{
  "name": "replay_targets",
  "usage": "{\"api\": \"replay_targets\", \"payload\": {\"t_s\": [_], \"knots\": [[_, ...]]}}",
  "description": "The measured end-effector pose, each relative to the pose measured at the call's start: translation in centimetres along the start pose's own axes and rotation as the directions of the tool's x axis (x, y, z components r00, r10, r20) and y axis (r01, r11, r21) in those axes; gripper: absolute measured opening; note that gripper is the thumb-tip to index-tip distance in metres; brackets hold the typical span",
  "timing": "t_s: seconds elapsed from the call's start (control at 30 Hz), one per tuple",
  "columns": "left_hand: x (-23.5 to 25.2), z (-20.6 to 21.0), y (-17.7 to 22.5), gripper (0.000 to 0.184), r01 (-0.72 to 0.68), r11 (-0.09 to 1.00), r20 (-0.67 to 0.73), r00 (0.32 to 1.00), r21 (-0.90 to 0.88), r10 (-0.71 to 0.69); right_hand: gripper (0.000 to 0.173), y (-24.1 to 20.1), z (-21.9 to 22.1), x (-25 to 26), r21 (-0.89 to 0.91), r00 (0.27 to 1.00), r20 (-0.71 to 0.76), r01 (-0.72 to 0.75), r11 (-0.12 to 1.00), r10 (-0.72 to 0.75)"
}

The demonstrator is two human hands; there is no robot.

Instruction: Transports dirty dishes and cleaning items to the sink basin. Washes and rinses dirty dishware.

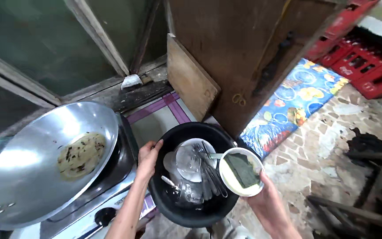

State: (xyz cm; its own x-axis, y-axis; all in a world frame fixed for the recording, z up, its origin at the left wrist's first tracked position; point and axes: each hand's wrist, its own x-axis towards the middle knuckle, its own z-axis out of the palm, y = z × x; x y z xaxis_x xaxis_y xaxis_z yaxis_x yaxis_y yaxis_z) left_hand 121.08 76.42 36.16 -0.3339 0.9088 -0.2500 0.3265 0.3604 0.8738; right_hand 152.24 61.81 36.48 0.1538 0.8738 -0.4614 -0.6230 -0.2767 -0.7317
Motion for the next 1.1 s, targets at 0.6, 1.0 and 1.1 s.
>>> {"api": "replay_targets", "payload": {"t_s": [0.6, 1.0, 1.1], "knots": [[-17.8, 12.1, 2.2, 0.015, 0.057, 0.954, 0.342, 0.938, -0.295, 0.05, 0.051, -5.5, -15.9, -12.5, 0.042, 0.893, -0.425, 0.181, 0.983, -0.147], [-23.1, 35.0, 8.4, 0.013, 0.08, 0.938, 0.489, 0.866, -0.338, 0.103, 0.05, -17.8, -31.4, -11.6, 0.019, 0.736, -0.615, 0.373, 0.928, -0.283], [-22.9, 39.7, 11.8, 0.014, 0.053, 0.948, 0.542, 0.83, -0.314, 0.133, 0.051, -20.6, -34.7, -9.7, 0.068, 0.731, -0.613, 0.427, 0.902, -0.3]]}}
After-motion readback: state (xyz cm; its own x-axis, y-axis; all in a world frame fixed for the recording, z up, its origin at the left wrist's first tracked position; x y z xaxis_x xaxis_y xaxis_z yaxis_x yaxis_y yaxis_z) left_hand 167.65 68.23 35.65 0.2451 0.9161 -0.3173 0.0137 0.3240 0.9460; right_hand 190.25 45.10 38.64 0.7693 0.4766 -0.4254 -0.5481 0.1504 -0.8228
